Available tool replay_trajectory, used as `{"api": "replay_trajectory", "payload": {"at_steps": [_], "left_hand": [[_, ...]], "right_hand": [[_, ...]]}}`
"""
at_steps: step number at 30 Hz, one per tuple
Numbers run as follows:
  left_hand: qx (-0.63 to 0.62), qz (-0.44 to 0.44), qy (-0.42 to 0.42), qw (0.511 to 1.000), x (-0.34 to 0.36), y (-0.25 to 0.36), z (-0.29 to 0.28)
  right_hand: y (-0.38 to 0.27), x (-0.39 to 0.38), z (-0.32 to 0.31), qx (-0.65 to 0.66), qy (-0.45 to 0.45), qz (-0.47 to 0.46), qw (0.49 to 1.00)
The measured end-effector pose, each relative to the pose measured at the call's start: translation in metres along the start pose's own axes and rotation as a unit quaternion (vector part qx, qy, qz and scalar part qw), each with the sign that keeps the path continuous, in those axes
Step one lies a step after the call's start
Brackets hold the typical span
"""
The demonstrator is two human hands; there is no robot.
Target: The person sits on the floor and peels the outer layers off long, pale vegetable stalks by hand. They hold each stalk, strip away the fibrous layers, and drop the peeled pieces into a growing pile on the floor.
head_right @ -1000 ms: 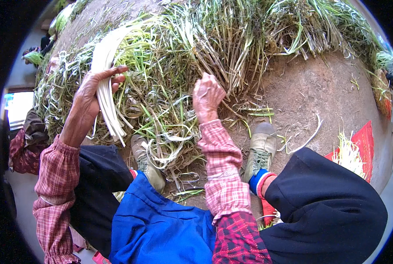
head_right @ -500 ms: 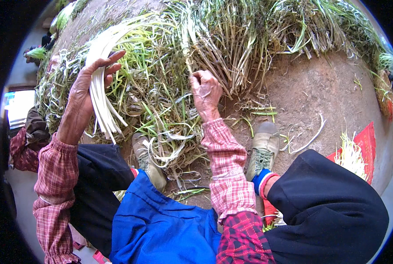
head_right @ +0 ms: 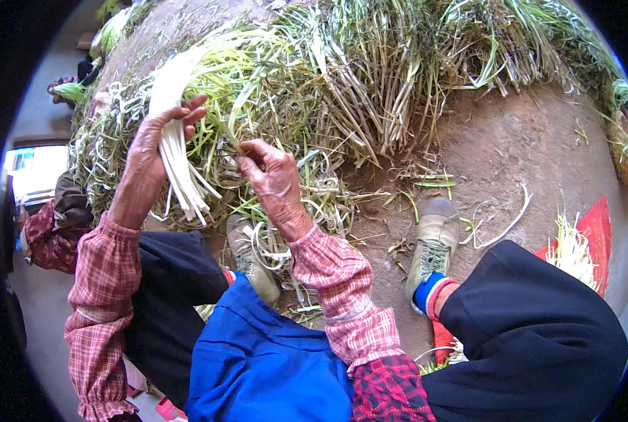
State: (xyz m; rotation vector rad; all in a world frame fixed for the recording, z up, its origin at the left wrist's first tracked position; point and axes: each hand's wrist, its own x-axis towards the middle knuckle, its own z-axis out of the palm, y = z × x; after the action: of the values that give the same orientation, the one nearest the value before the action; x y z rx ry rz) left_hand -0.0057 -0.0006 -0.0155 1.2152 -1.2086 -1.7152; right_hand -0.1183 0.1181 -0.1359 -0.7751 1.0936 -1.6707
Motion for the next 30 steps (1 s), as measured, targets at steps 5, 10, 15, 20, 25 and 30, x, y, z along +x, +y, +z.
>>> {"api": "replay_trajectory", "payload": {"at_steps": [5,10,15,20,25,30], "left_hand": [[0.050,-0.084,-0.018,0.995,-0.001,-0.008,0.000],[0.130,-0.073,-0.005,0.989,-0.001,-0.009,0.008],[0.138,-0.059,-0.004,0.989,-0.006,-0.015,0.006],[0.164,-0.030,0.007,0.986,-0.011,-0.013,0.015],[0.183,0.011,0.002,0.983,-0.010,-0.017,0.017],[0.167,0.054,0.004,0.984,-0.019,-0.015,0.021]], "right_hand": [[-0.011,-0.011,0.020,-0.026,-0.005,0.012,1.000],[-0.008,-0.012,0.019,-0.070,-0.011,-0.014,0.997],[-0.022,-0.011,0.024,-0.167,-0.007,-0.065,0.984],[-0.017,0.002,0.018,-0.058,0.046,-0.021,0.997],[-0.014,0.024,0.014,-0.039,0.034,-0.048,0.997],[-0.022,0.026,0.022,0.160,0.036,0.054,0.985]]}}
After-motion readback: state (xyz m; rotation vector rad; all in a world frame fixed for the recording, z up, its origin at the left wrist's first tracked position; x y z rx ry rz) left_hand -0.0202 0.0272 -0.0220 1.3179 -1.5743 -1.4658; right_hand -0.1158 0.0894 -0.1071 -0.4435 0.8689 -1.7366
